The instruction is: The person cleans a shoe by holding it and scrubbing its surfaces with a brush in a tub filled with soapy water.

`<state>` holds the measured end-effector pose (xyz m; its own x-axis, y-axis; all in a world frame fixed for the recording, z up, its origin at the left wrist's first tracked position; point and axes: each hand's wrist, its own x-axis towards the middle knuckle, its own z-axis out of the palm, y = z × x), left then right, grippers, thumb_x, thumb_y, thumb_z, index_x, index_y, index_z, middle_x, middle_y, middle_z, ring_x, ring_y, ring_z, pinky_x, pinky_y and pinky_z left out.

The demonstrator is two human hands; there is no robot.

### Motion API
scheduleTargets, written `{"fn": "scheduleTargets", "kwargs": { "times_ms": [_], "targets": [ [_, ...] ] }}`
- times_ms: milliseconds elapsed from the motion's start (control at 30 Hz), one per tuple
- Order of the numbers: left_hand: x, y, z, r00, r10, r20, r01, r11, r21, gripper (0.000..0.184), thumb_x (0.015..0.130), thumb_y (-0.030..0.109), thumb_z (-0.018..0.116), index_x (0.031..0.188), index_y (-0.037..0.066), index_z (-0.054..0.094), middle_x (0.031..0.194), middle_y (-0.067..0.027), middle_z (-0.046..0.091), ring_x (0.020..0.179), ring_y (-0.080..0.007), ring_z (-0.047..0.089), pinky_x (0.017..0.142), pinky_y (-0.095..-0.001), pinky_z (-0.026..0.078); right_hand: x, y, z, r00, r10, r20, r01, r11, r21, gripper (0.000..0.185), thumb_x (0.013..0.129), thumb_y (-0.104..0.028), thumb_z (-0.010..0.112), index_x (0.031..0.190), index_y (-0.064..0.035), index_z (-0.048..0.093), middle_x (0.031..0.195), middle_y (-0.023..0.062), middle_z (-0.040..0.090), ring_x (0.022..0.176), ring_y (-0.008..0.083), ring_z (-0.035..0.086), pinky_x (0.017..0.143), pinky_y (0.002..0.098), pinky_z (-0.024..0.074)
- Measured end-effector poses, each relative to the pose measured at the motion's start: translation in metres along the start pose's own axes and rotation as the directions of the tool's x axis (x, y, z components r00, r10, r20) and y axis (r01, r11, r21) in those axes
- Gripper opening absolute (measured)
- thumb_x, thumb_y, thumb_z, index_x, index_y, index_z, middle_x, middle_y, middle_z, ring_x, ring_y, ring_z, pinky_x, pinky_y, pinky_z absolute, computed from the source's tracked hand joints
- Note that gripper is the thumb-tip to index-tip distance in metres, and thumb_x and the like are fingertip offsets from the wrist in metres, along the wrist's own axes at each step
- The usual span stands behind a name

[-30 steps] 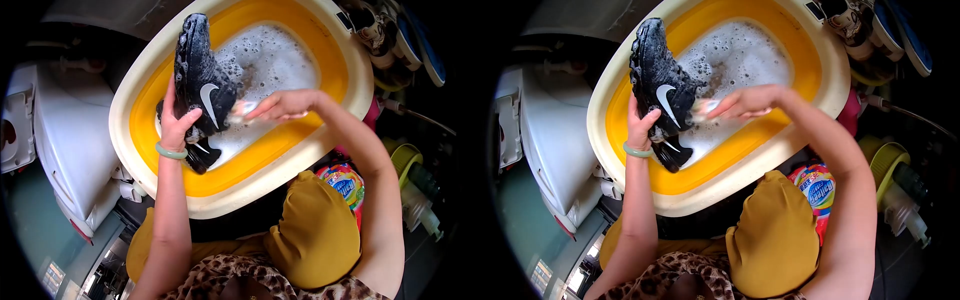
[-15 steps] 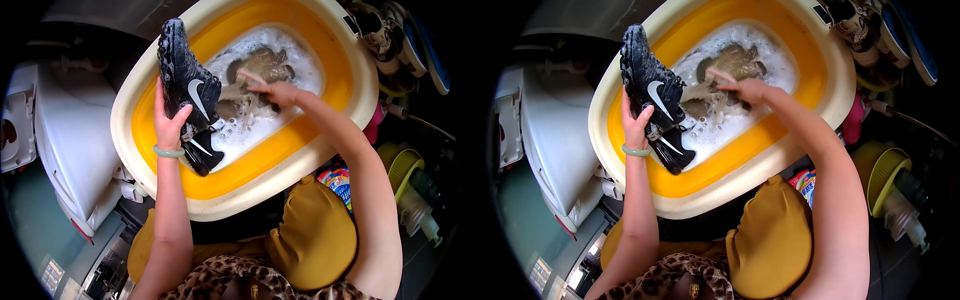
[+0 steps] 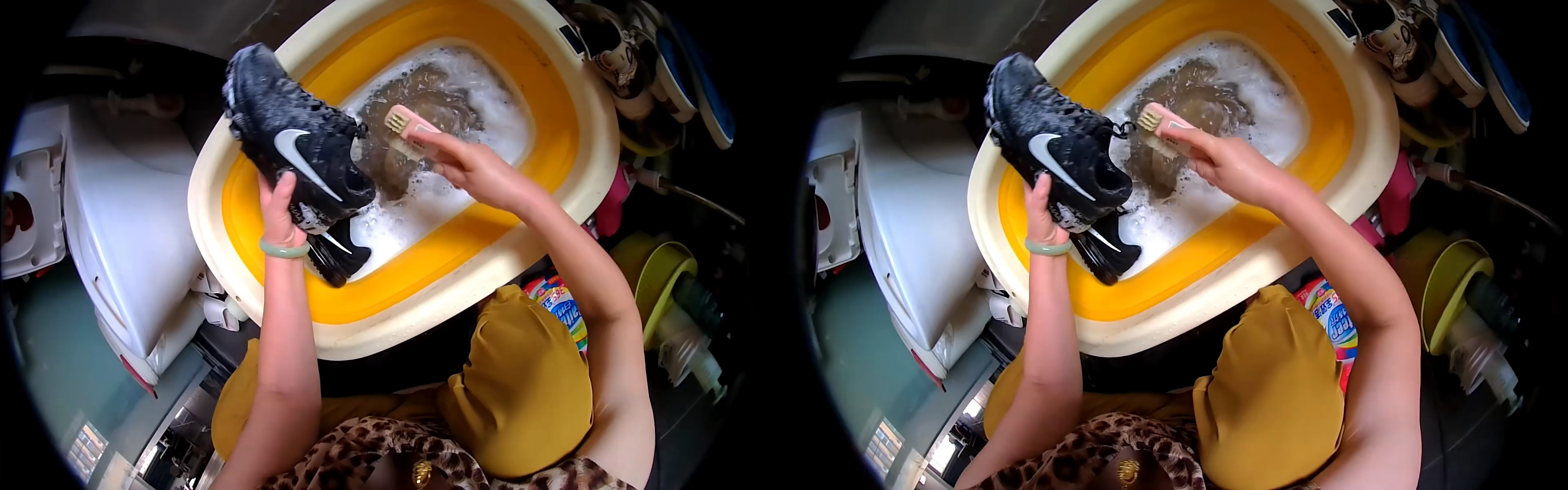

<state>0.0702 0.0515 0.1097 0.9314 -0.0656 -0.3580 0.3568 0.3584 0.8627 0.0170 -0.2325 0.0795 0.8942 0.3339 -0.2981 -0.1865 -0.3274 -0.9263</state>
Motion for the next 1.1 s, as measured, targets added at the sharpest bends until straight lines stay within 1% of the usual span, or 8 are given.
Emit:
{"fn": "scheduleTargets", "kwargs": {
  "times_ms": [133, 367, 467, 600, 800, 867, 1000, 1100],
  "targets": [
    [-0.003, -0.002, -0.009, 0.987, -0.160, 0.012, 0.158, 0.958, -0.241, 0.070, 0.081, 0.038, 0.068, 0.136, 0.005, 0.039, 0.135, -0.0116, 0.047, 0.122, -0.0283, 0.047, 0.107, -0.0422, 0.035, -0.035, -0.067, -0.020, 0.968, 0.186, 0.169, -0.233, 0.913, 0.335, 0.057, 0.094, -0.012, 0.050, 0.145, -0.0245, 0.030, 0.082, -0.0010, 0.053, 0.050, 0.0038, 0.040, 0.042, 0.0185, 0.0379],
    [-0.007, -0.010, -0.022, 0.952, -0.221, 0.213, 0.276, 0.920, -0.278, 0.061, 0.082, 0.038, 0.065, 0.129, 0.002, 0.047, 0.122, -0.0135, 0.057, 0.112, -0.0296, 0.056, 0.103, -0.0430, 0.039, 0.003, -0.085, -0.020, 0.795, 0.103, 0.597, -0.183, 0.980, 0.075, 0.051, 0.092, -0.018, 0.056, 0.140, -0.0253, 0.041, 0.075, 0.0002, 0.052, 0.058, 0.0076, 0.039, 0.048, 0.0244, 0.0364],
    [-0.004, -0.010, -0.014, 0.914, -0.261, 0.311, 0.362, 0.871, -0.332, 0.058, 0.083, 0.034, 0.065, 0.128, 0.002, 0.048, 0.123, -0.0131, 0.057, 0.112, -0.0279, 0.055, 0.103, -0.0421, 0.040, 0.012, -0.058, 0.020, 0.950, -0.223, 0.220, 0.192, 0.970, 0.151, 0.050, 0.091, -0.019, 0.058, 0.139, -0.0182, 0.042, 0.082, 0.0017, 0.056, 0.068, 0.0080, 0.047, 0.063, 0.0240, 0.0436],
    [-0.018, -0.028, 0.012, 0.957, -0.221, 0.187, 0.265, 0.927, -0.266, 0.060, 0.083, 0.035, 0.066, 0.130, 0.004, 0.047, 0.127, -0.0112, 0.055, 0.116, -0.0262, 0.053, 0.105, -0.0400, 0.038, 0.029, -0.065, 0.025, 0.998, 0.052, 0.039, -0.063, 0.899, 0.434, 0.033, 0.088, -0.011, 0.060, 0.119, -0.0004, 0.055, 0.105, 0.0037, 0.064, 0.094, 0.0104, 0.057, 0.082, 0.0254, 0.0471],
    [-0.017, -0.026, 0.031, 0.973, -0.179, 0.146, 0.206, 0.958, -0.199, 0.051, 0.084, 0.024, 0.065, 0.128, 0.004, 0.049, 0.122, -0.0095, 0.059, 0.110, -0.0244, 0.057, 0.100, -0.0393, 0.043, 0.051, -0.072, 0.049, 0.957, -0.080, -0.278, 0.274, 0.561, 0.781, 0.027, 0.086, -0.008, 0.059, 0.110, 0.0050, 0.058, 0.094, 0.0081, 0.065, 0.076, 0.0087, 0.061, 0.060, 0.0227, 0.0504],
    [-0.017, -0.019, 0.030, 0.960, -0.207, 0.190, 0.247, 0.945, -0.215, 0.063, 0.081, 0.020, 0.069, 0.134, 0.005, 0.039, 0.125, -0.0073, 0.054, 0.113, -0.0219, 0.053, 0.100, -0.0357, 0.042, 0.028, -0.077, 0.012, 0.974, 0.133, 0.181, -0.218, 0.750, 0.624, 0.031, 0.087, -0.013, 0.060, 0.114, 0.0024, 0.056, 0.077, 0.0045, 0.063, 0.053, 0.0057, 0.055, 0.040, 0.0200, 0.0402],
    [-0.007, -0.009, 0.018, 0.931, -0.264, 0.253, 0.335, 0.894, -0.298, 0.063, 0.080, 0.017, 0.069, 0.134, 0.006, 0.039, 0.124, -0.0110, 0.054, 0.113, -0.0253, 0.055, 0.099, -0.0396, 0.044, -0.006, -0.055, 0.008, 0.835, 0.129, 0.535, -0.440, 0.739, 0.510, 0.042, 0.093, -0.023, 0.053, 0.133, -0.0128, 0.049, 0.057, -0.0032, 0.043, 0.042, 0.0022, 0.036, 0.034, 0.0181, 0.0284],
    [-0.011, -0.009, 0.029, 0.957, -0.193, 0.217, 0.227, 0.963, -0.145, 0.068, 0.079, 0.017, 0.070, 0.137, 0.007, 0.035, 0.127, -0.0102, 0.051, 0.115, -0.0249, 0.053, 0.100, -0.0393, 0.043, 0.004, -0.064, -0.007, 0.852, 0.211, 0.478, -0.420, 0.821, 0.387, 0.035, 0.093, -0.025, 0.055, 0.124, -0.0104, 0.055, 0.057, -0.0029, 0.044, 0.046, 0.0019, 0.040, 0.035, 0.0185, 0.0277]
  ]
}}
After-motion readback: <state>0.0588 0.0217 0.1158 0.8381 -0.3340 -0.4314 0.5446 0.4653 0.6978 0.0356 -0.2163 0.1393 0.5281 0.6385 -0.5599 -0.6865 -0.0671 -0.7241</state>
